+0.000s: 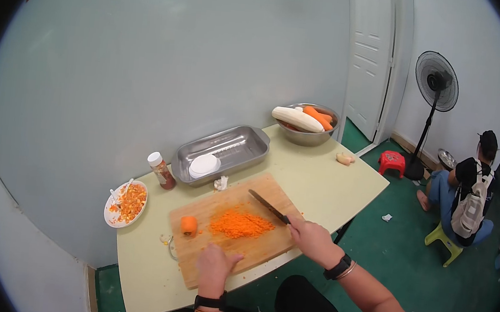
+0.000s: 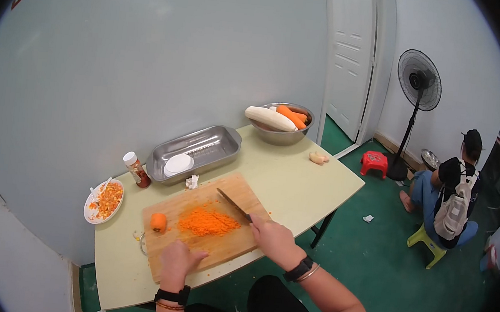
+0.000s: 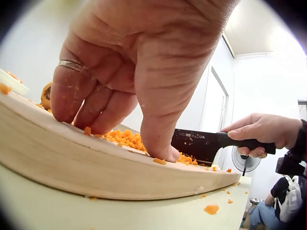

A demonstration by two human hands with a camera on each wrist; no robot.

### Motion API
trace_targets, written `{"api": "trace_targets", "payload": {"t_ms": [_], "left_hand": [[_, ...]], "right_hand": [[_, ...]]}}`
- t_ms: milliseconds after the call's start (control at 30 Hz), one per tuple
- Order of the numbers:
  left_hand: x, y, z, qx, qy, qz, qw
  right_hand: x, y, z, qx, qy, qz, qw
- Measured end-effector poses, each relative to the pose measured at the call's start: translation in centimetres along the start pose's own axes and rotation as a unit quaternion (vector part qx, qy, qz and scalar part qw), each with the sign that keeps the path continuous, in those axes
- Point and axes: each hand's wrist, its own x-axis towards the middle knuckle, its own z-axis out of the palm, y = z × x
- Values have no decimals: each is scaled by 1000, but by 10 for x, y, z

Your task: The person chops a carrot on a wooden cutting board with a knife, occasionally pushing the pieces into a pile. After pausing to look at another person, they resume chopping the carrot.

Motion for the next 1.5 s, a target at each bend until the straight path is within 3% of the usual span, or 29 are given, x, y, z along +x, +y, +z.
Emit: {"api": "trace_targets", "payload": {"t_ms": [233, 300, 500, 600, 800, 1100, 1200, 1400, 1500], "left_hand": [[-5, -4, 2, 0, 21, 14, 1000], [-4, -5, 3, 1, 30, 18, 999], [-2, -3, 6, 2, 41, 19, 999], [-3, -7, 8, -1, 45, 22, 999], [-4, -4, 3, 7, 46, 24, 999], [-1, -7, 11, 9, 57, 35, 998], [-1, -9, 12, 10, 55, 36, 998], [-1, -8, 9, 1, 52, 37, 998], [-2, -8, 10, 6, 58, 45, 997]], "right_hand": [[7, -19, 23, 36, -10, -69, 997], [6, -24, 21, 51, 1, -72, 996], [12, -31, 8, 19, -78, -34, 996], [13, -39, -4, 71, -33, -22, 997], [15, -22, 9, 45, -70, -45, 996], [18, -17, 8, 34, -49, -37, 998], [17, -20, 8, 67, -1, -57, 996], [22, -25, -1, 34, -65, -28, 997], [21, -20, 11, 71, -1, -54, 996]]}}
